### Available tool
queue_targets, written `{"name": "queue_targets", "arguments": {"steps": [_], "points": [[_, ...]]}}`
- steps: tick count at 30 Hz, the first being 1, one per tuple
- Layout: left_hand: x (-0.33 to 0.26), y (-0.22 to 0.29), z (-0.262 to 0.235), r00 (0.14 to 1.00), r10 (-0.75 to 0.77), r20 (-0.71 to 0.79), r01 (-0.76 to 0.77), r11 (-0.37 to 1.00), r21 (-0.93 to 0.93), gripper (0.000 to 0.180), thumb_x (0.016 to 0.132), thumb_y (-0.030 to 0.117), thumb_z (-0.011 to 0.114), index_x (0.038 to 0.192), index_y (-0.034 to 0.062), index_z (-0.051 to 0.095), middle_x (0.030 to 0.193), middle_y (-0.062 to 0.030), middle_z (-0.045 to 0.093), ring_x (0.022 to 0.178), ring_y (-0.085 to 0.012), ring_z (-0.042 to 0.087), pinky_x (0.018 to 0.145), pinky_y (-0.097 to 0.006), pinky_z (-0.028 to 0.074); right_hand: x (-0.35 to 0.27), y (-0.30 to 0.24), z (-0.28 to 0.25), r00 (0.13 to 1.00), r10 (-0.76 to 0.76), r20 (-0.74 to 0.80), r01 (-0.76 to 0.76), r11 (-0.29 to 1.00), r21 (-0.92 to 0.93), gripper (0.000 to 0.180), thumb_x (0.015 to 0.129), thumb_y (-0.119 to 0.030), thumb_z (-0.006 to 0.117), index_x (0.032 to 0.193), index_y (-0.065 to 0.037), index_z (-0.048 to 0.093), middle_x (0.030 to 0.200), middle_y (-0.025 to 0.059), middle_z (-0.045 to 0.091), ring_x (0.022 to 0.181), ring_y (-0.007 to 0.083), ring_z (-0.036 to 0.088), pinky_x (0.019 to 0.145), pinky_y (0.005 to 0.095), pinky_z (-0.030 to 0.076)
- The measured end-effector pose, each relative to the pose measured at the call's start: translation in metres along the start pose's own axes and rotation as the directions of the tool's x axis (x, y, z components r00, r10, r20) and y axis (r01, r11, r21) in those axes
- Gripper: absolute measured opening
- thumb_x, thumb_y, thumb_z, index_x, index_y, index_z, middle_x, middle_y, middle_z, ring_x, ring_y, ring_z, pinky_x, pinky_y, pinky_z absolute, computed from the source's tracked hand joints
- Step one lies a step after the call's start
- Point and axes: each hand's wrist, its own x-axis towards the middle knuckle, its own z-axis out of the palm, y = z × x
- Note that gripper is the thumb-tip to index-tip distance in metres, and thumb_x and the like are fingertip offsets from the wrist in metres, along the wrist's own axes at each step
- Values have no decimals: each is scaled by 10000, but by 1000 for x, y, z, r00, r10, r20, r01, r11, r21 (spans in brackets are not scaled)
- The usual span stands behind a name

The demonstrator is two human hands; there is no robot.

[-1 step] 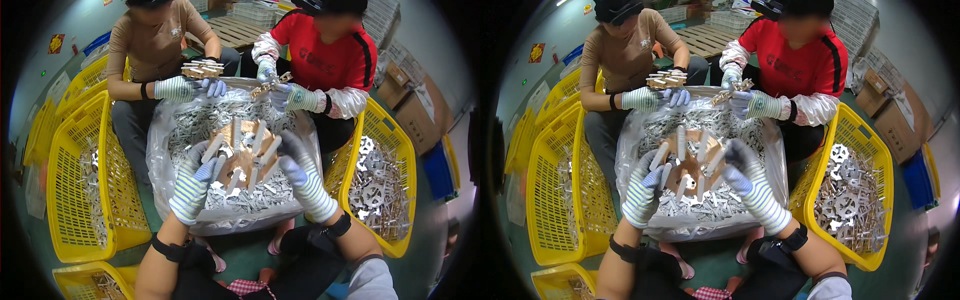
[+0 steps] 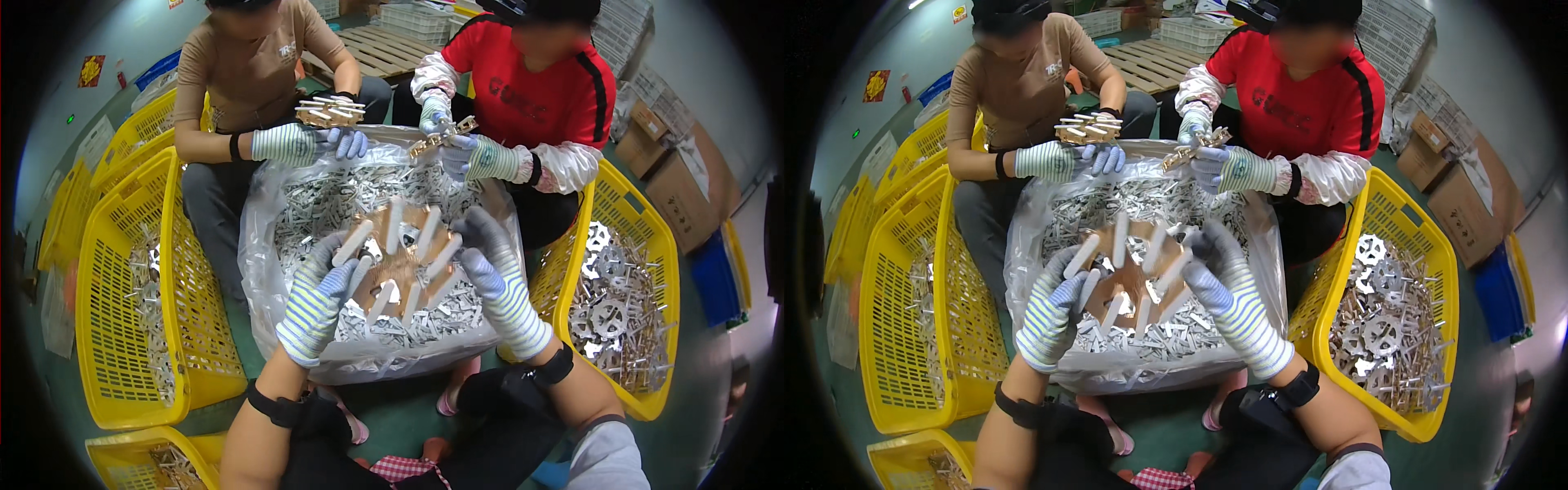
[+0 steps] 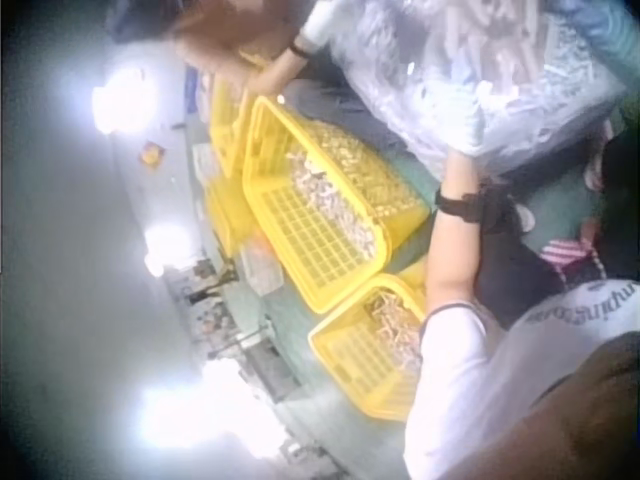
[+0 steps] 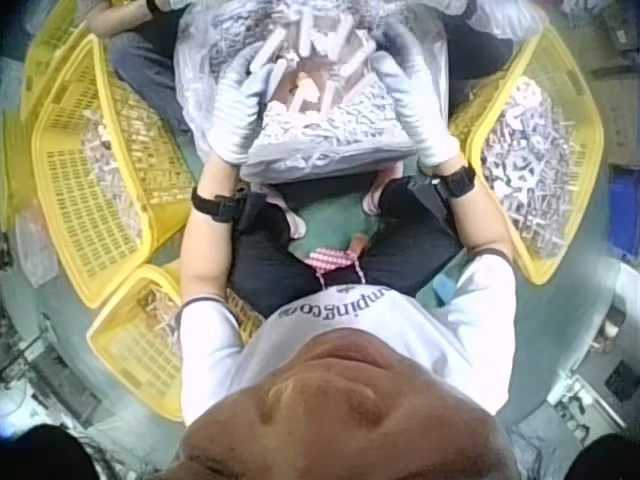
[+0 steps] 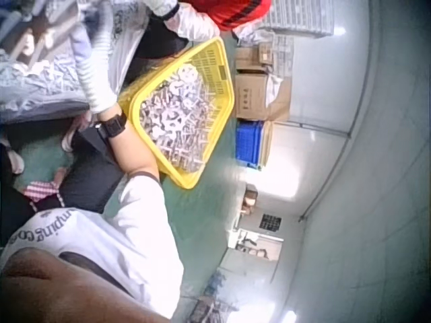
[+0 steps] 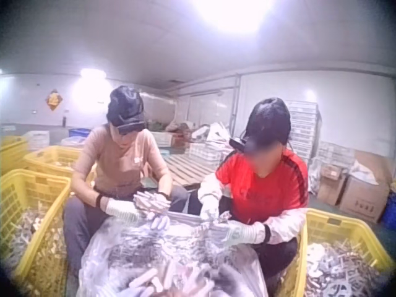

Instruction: The person sits on the floor and assembles small white plastic pieces onto a circular copper-colored base. They pick up the plastic components from a large bag and insert them into the base, then place the assembled units into a yellow basket.

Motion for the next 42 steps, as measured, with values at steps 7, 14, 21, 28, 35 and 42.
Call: {"name": "queue_targets", "arguments": {"steps": [7,14,21,28,35,42], "points": [[-5,2,8,960,-190,208,147,967,206,446,890,188,583,1270,-36,516,1158,-98,608,1027,-147,590,919,-274,477,-5,-25,13,971,175,163,-177,984,3,633,892,-301,671,1395,-10,420,1196,105,547,1041,142,538,943,295,439],[-3,-2,3,998,56,-4,-52,950,309,439,849,124,649,1247,22,493,1185,-93,565,1118,-182,525,995,-315,410,-1,-18,13,980,193,49,-196,979,61,466,941,-249,592,1303,24,482,1001,70,609,796,88,594,738,234,492],[-9,-6,9,1000,17,9,-19,960,280,351,860,90,676,1175,15,543,1097,-90,600,978,-152,604,834,-282,527,-4,-8,19,981,195,-9,-190,965,181,493,937,-263,602,1317,14,453,952,48,589,793,84,583,749,233,486],[-14,3,13,990,-138,41,112,919,377,293,917,140,629,1172,-1,597,1050,-76,644,906,-137,637,780,-261,561,1,-23,18,871,-480,111,441,661,-606,346,782,-193,705,1088,-67,605,1081,115,558,951,243,559,870,395,454],[-19,2,22,980,-167,105,138,959,246,304,915,128,635,1177,-17,585,1087,-86,634,961,-142,627,800,-271,573,-1,-28,23,763,-515,392,561,224,-797,250,685,-214,709,903,-109,647,1224,110,551,1192,361,467,1035,549,319],[-22,3,19,964,-233,126,198,950,242,295,910,98,636,1175,-19,582,1080,-80,638,953,-137,627,798,-269,566,3,-27,25,719,-518,463,620,177,-765,257,657,-225,696,890,-130,647,1206,88,569,1182,332,488,1032,542,334]]}}
